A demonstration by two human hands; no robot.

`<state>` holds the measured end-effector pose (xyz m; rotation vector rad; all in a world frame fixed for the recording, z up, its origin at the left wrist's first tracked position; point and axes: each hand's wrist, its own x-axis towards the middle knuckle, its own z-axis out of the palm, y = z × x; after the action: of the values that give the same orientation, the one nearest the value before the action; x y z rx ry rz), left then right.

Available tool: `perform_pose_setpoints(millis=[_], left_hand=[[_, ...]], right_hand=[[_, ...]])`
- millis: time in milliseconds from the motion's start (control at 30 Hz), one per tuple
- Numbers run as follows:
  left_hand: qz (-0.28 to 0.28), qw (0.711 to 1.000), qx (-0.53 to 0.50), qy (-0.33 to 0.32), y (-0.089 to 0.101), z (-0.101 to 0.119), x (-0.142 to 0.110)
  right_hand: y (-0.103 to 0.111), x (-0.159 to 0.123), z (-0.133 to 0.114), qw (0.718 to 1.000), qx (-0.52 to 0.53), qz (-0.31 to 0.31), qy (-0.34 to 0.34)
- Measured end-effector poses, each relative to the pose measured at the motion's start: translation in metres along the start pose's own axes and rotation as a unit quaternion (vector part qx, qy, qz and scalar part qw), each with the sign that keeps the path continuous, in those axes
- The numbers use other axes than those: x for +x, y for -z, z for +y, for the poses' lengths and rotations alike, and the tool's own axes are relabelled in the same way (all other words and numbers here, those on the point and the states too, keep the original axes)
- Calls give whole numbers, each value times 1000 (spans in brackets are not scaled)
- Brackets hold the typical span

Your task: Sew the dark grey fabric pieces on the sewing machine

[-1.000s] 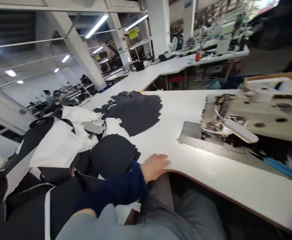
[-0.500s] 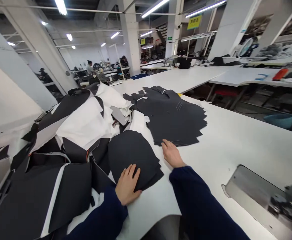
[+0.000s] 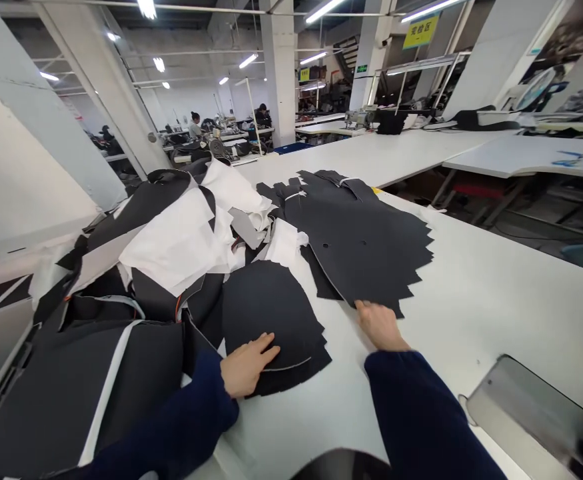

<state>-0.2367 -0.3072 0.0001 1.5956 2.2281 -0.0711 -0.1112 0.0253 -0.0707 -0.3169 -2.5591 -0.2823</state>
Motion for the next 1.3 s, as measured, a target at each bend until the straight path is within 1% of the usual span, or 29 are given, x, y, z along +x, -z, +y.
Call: perform_pose_setpoints(millis=[33, 100, 133, 167, 200, 233, 267, 300, 333, 367, 433, 467, 500, 533, 567, 633, 700, 767, 833, 933, 1033, 1100, 1167, 1233, 1300], left_hand=[[0, 1000, 18, -4, 8, -1, 1], [19, 997, 74, -13, 34, 1, 6], [47, 992, 112, -24, 51, 4, 11], [87, 984, 152, -45, 67, 11, 19], [135, 970, 188, -77, 82, 22, 29], [184, 951, 213, -125, 94, 39, 40], [225, 929, 226, -187, 100, 60, 53], [252, 904, 227, -258, 101, 86, 66], [262, 877, 222, -336, 95, 117, 77], [254, 846, 212, -417, 83, 150, 87], [206, 781, 190, -558, 48, 216, 100], [175, 754, 179, -607, 27, 246, 104], [145, 737, 169, -639, 6, 273, 108], [120, 731, 157, -653, -13, 296, 111], [101, 738, 143, -651, -29, 314, 116], [76, 778, 110, -614, -51, 338, 127], [51, 812, 87, -575, -59, 350, 138], [29, 822, 88, -561, -58, 355, 146], [32, 822, 102, -559, -54, 358, 150], [75, 821, 124, -552, -51, 366, 152], [99, 809, 131, -565, -54, 373, 154], [94, 806, 128, -570, -57, 375, 156], [83, 806, 122, -574, -57, 373, 161], [78, 807, 116, -573, -52, 367, 169], [78, 820, 120, -554, -44, 358, 182]], right_hand=[[17, -28, -3, 1000, -8, -6, 1], [54, -91, -12, 1000, -25, -18, -5], [74, -122, -18, 999, -32, -23, -9], [93, -153, -25, 999, -36, -28, -14], [111, -182, -32, 998, -38, -34, -23], [128, -209, -39, 998, -39, -42, -39], [144, -234, -46, 996, -38, -53, -62], [158, -255, -54, 993, -35, -63, -93], [170, -274, -63, 989, -30, -67, -127], [181, -290, -73, 984, -22, -66, -163], [196, -311, -95, 970, -3, -52, -236], [200, -317, -106, 961, 4, -43, -272], [203, -321, -117, 952, 10, -35, -305], [205, -322, -127, 942, 16, -25, -335], [205, -323, -135, 934, 21, -14, -357], [205, -321, -147, 924, 30, 8, -382], [204, -321, -151, 921, 31, 15, -389], [203, -321, -151, 922, 25, 4, -386], [202, -323, -150, 925, 15, 3, -379], [200, -328, -151, 926, 4, 6, -377], [200, -331, -152, 931, 2, -7, -365], [202, -332, -152, 935, 4, -17, -355], [205, -329, -148, 937, 7, -27, -349], [204, -321, -141, 940, 10, -40, -340], [200, -308, -128, 945, 13, -60, -320]])
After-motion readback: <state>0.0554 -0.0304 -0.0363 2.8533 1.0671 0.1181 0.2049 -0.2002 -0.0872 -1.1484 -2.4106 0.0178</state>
